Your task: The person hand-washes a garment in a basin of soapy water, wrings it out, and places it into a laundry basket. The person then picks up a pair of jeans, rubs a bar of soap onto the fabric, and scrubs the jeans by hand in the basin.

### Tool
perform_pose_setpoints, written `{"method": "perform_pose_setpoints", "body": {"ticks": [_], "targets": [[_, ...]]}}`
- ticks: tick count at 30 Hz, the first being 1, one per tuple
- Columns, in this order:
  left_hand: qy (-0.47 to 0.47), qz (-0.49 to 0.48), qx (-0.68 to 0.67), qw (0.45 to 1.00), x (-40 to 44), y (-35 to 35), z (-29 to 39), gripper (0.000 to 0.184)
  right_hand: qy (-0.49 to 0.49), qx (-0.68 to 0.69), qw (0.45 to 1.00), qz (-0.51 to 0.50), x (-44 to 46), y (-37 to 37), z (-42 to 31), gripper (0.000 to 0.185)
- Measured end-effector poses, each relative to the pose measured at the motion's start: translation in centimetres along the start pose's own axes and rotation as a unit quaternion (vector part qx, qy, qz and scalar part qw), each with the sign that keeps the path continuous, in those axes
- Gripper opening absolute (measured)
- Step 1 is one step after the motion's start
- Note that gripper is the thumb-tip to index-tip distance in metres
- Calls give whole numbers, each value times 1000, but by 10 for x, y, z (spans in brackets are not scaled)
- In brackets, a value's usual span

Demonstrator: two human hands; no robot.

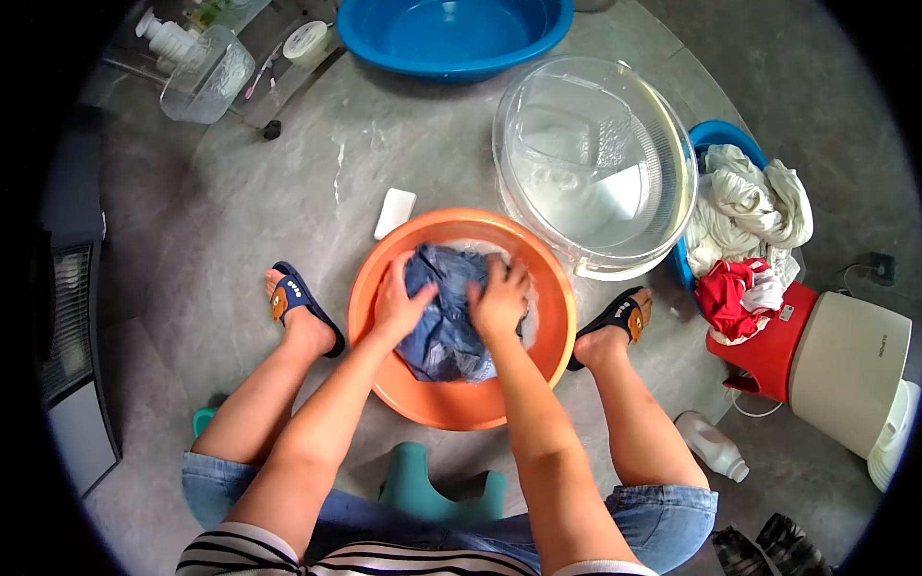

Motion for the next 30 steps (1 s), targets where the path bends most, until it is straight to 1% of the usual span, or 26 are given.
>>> {"method": "perform_pose_setpoints", "body": {"ticks": [1,2,3,4,5,7,8,9,10,11,12,13,14,15,17,19,21,22,23,24,25,26,27,28,29,30], "targets": [[-141,10,112,984,-15,2,11,79,51,-82,985,-141,-24,-21,-10,61],[-188,-46,205,959,-30,-14,-2,88,172,-95,959,-204,-37,-30,-21,63],[-205,-86,236,946,-38,-18,-5,90,290,-106,914,-264,-50,-35,-33,64],[-187,-89,205,957,-40,-19,-10,90,272,-87,903,-321,-41,-37,-27,62],[-169,-94,175,965,-42,-19,-17,89,206,-28,933,-295,-25,-34,-17,55],[-124,-39,-6,991,-28,-16,-27,81,33,60,994,-86,-6,-25,0,42],[-83,-24,-216,973,-15,-27,-42,75,-5,150,987,-64,-5,-22,-4,36],[129,-77,-325,934,-10,-31,-43,69,-45,238,969,-40,-7,-17,-10,30],[226,-103,-426,870,-13,-28,-29,67,18,286,956,-66,-13,4,-41,25],[318,-126,-518,784,-16,-30,-20,65,70,334,934,-102,-22,27,-68,27],[397,-221,-548,703,-19,-41,-28,53,110,347,917,-164,-33,48,-94,26],[373,-275,-601,651,-18,-46,-16,36,149,356,908,-165,-43,65,-113,24],[370,-301,-614,629,-22,-45,-11,35,184,369,901,-135,-49,75,-124,19],[376,-300,-612,628,-28,-45,-12,34,193,337,911,-140,-52,76,-128,17],[396,-228,-596,660,-37,-54,-28,32,228,289,922,-122,-49,65,-126,19],[423,-157,-561,694,-44,-60,-40,30,181,309,929,-92,-30,49,-106,17],[422,-170,-520,722,-48,-58,-33,29,130,215,964,-82,-11,30,-71,20],[403,-204,-490,746,-50,-50,-17,25,115,150,973,-134,-3,27,-54,23],[338,-194,-403,828,-41,-35,-7,25,98,85,974,-185,2,25,-38,26],[228,-134,-333,905,-27,-19,2,26,64,26,973,-218,6,32,-27,30],[115,-68,-256,957,-14,-2,14,28,31,-33,967,-252,10,41,-16,33],[129,-91,-278,947,-7,6,14,34,31,-97,948,-301,8,38,5,35],[17,10,-305,952,9,10,-2,37,29,-159,924,-347,5,34,30,37],[-5,35,-269,962,8,19,3,41,26,-223,897,-380,4,34,41,41],[-26,61,-233,970,5,28,6,45,74,-216,908,-352,3,33,35,45],[-51,36,-142,988,-2,14,-5,53,122,-208,915,-323,2,41,14,50]]}}
Point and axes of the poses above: each hand's wrist, its own x-axis towards the middle knuckle, its own y-axis out of the back of the hand, z = x × y, the point moved 7 cm from there along x, towards the middle knuckle, and after that the axes turned 13 degrees about z, right-handed, at the moved point
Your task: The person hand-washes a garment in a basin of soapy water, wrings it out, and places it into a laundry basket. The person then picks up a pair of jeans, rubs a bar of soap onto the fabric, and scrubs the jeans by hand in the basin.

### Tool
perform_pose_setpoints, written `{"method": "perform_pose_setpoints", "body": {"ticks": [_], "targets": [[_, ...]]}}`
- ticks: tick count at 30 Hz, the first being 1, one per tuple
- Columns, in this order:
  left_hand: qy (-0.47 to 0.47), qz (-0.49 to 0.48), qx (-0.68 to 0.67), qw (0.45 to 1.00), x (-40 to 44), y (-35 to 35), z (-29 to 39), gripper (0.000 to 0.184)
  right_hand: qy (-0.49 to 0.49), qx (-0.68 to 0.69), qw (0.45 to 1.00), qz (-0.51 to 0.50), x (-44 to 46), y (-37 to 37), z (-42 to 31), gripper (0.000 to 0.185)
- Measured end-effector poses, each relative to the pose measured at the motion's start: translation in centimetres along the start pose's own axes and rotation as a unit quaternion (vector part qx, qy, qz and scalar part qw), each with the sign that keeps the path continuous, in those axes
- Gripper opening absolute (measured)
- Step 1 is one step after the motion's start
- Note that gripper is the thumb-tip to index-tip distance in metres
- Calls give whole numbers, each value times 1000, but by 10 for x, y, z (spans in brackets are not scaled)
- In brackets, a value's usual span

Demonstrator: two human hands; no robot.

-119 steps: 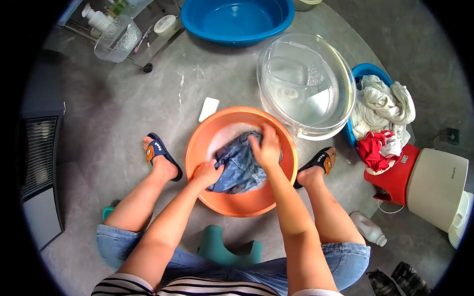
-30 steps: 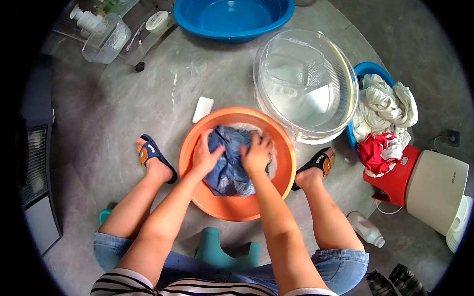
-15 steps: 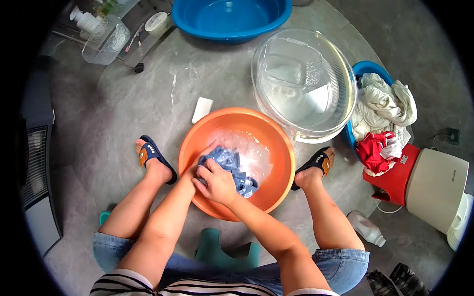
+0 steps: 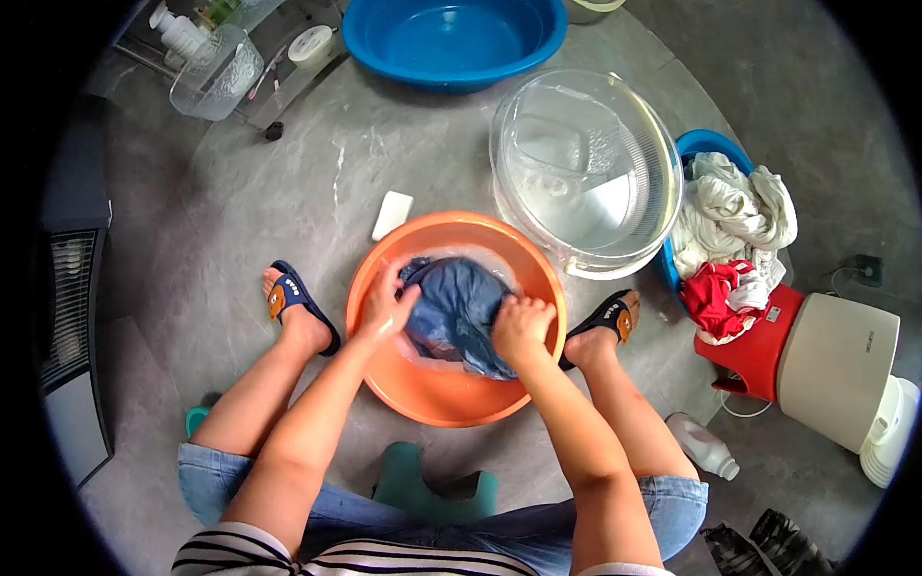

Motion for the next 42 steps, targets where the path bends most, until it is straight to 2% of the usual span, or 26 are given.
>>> {"method": "perform_pose_setpoints", "body": {"ticks": [1,2,3,5,8,9,11,12,13,15,18,21,22,23,24,26,27,29,30,31,33,35,36,39,40,42], "targets": [[-25,-34,91,995,-11,-10,-12,60,39,-9,998,40,-2,10,-15,57],[52,-105,170,978,-23,-24,-37,71,52,67,991,106,8,2,-22,77],[-1,-118,229,966,-29,-32,-49,80,58,121,972,192,16,-3,-23,83],[86,-166,187,964,-34,-28,-37,87,-56,254,958,125,29,-28,-13,83],[231,-122,93,961,-26,-14,-42,93,15,478,878,26,36,-53,-21,81],[308,-116,-32,944,-25,-14,-41,87,25,605,793,-71,31,-62,-30,70],[507,-283,-168,797,-43,-24,-46,77,78,697,694,-163,4,-21,-41,51],[411,-251,-219,848,-35,-16,-20,66,93,664,709,-216,-4,-14,-37,38],[404,-253,-256,841,-32,-18,-17,46,107,629,722,-268,-11,-4,-31,27],[365,-184,-321,854,-28,-4,-6,29,102,537,750,-373,-26,9,-21,34],[310,-49,-444,839,-20,5,-39,32,141,336,851,-377,-34,0,-3,54],[429,-40,-253,866,-41,14,-37,39,279,33,885,-371,-53,-54,-9,75],[378,-121,-50,917,-43,14,-37,43,261,7,888,-380,-57,-58,-19,76],[269,-126,159,941,-44,4,-69,58,162,-4,944,-289,-53,-52,-17,62],[228,-180,237,927,-52,7,-51,60,145,41,961,-232,-52,-38,-27,55],[154,-282,402,857,-63,15,-2,63,150,134,977,-68,-47,-48,-31,37],[82,-224,393,888,-59,12,9,61,112,176,977,-41,-52,-39,-30,24],[-64,-101,363,924,-57,13,33,57,215,192,957,-32,-65,-50,-40,11],[-128,-58,256,956,-53,13,52,46,261,198,944,-41,-77,-54,-46,8],[-92,-115,135,980,-46,3,47,43,307,201,929,-49,-87,-51,-53,5],[26,-156,77,984,-47,-19,28,54,378,200,903,-41,-107,-42,-54,10],[51,-272,237,931,-67,-32,4,74,397,213,892,-39,-117,-34,-52,15],[29,-286,289,913,-76,-33,-3,77,324,208,914,-126,-109,-46,-44,23],[0,-299,330,895,-93,-22,-1,72,59,349,934,-39,-80,-55,-7,39],[18,-323,302,897,-93,-17,-4,68,70,270,959,-44,-79,-58,-2,62],[13,-314,209,926,-88,-1,0,49,89,151,983,-44,-85,-58,-6,70]]}}
Point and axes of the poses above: each hand's wrist, its own x-axis towards the middle knuckle, its own y-axis out of the back of the hand, z = x × y, the point moved 7 cm from there along x, towards the middle knuckle, and after that the axes turned 13 degrees about z, right-handed, at the moved point
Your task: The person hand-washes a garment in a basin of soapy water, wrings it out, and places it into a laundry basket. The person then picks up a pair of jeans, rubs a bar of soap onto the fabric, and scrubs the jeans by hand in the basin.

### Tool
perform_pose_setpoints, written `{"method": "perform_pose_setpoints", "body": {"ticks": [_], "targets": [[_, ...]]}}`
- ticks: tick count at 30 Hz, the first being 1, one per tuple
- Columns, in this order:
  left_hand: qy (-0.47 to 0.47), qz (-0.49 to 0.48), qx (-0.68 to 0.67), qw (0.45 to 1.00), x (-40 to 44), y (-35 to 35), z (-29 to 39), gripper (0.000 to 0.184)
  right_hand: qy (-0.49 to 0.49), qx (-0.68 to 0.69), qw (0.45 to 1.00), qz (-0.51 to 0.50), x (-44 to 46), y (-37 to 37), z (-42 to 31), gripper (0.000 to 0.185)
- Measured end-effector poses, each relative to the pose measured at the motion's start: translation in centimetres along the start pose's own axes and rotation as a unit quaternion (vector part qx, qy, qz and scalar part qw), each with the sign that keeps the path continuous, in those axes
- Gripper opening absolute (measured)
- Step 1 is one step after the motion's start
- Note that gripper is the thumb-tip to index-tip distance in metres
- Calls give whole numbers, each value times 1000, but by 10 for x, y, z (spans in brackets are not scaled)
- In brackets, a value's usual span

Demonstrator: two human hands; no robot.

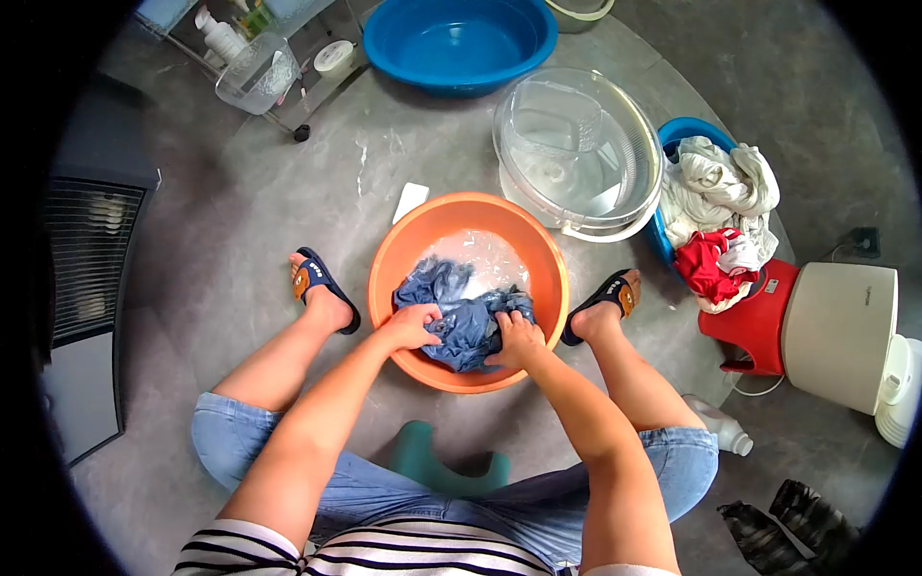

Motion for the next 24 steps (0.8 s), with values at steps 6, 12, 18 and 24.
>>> {"method": "perform_pose_setpoints", "body": {"ticks": [6,12,18,24], "targets": [[-69,126,-251,957,16,70,7,24,72,-78,994,15,4,6,-8,39],[-190,32,-92,977,24,94,67,66,20,475,873,-111,33,66,-15,18],[-187,-10,136,973,36,51,69,70,50,578,796,-172,42,109,-35,16],[132,-87,-566,809,55,61,46,73,-123,561,789,220,96,89,51,31]]}}
Point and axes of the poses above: each hand's wrist, its own x-axis towards the middle knuckle, its own y-axis out of the back of the hand, z = x × y, the point moved 7 cm from there along x, towards the middle knuckle, and after that the axes turned 13 degrees about z, right-handed, at the moved point
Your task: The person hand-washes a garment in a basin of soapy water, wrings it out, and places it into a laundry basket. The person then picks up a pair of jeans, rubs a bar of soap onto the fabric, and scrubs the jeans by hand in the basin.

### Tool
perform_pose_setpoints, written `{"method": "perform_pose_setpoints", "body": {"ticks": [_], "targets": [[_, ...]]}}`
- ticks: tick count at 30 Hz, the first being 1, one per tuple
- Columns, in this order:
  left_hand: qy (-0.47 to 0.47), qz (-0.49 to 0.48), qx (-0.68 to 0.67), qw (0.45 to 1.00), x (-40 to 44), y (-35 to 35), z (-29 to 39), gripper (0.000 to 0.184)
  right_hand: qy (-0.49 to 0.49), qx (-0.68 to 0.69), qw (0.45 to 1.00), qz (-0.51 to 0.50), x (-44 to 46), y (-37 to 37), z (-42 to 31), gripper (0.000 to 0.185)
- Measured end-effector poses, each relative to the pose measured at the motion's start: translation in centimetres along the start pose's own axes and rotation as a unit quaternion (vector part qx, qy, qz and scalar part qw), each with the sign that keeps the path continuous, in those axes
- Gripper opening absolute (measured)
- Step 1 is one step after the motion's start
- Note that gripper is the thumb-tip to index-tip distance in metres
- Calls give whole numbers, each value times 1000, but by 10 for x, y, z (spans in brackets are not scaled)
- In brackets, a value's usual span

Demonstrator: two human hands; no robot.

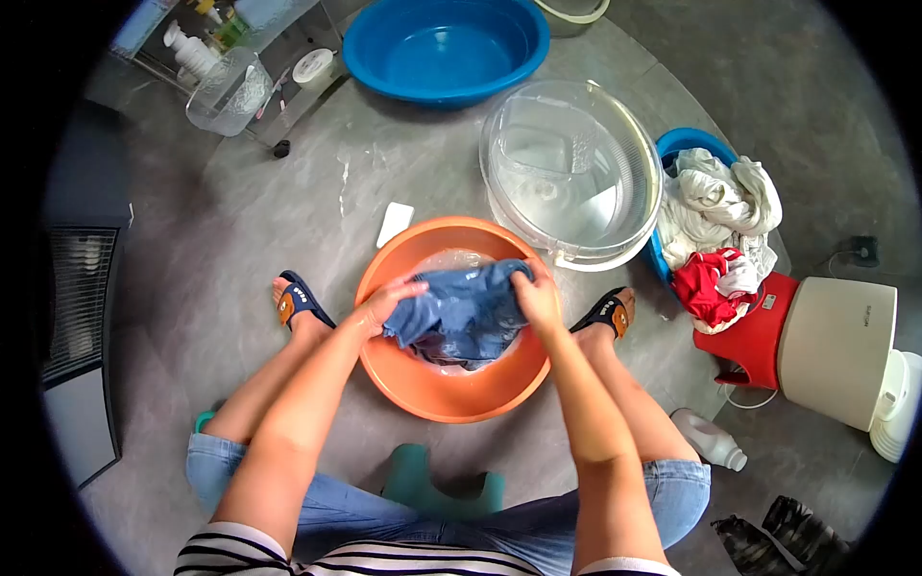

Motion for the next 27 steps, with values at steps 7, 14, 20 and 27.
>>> {"method": "perform_pose_setpoints", "body": {"ticks": [7,14,20,27], "targets": [[-125,238,428,863,41,27,-22,76,159,-548,805,-164,-34,-93,37,78],[233,121,412,873,39,61,-91,46,31,-318,827,-463,-50,-72,62,60],[-354,283,372,810,14,29,-49,81,270,-442,855,2,-46,-68,43,73],[39,170,-144,974,45,23,-61,76,200,-218,954,48,-25,-105,46,36]]}}
Point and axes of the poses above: each hand's wrist, its own x-axis towards the middle knuckle, its own y-axis out of the back of the hand, z = x × y, the point moved 7 cm from there along x, towards the middle knuckle, and after that the axes turned 13 degrees about z, right-handed, at the moved point
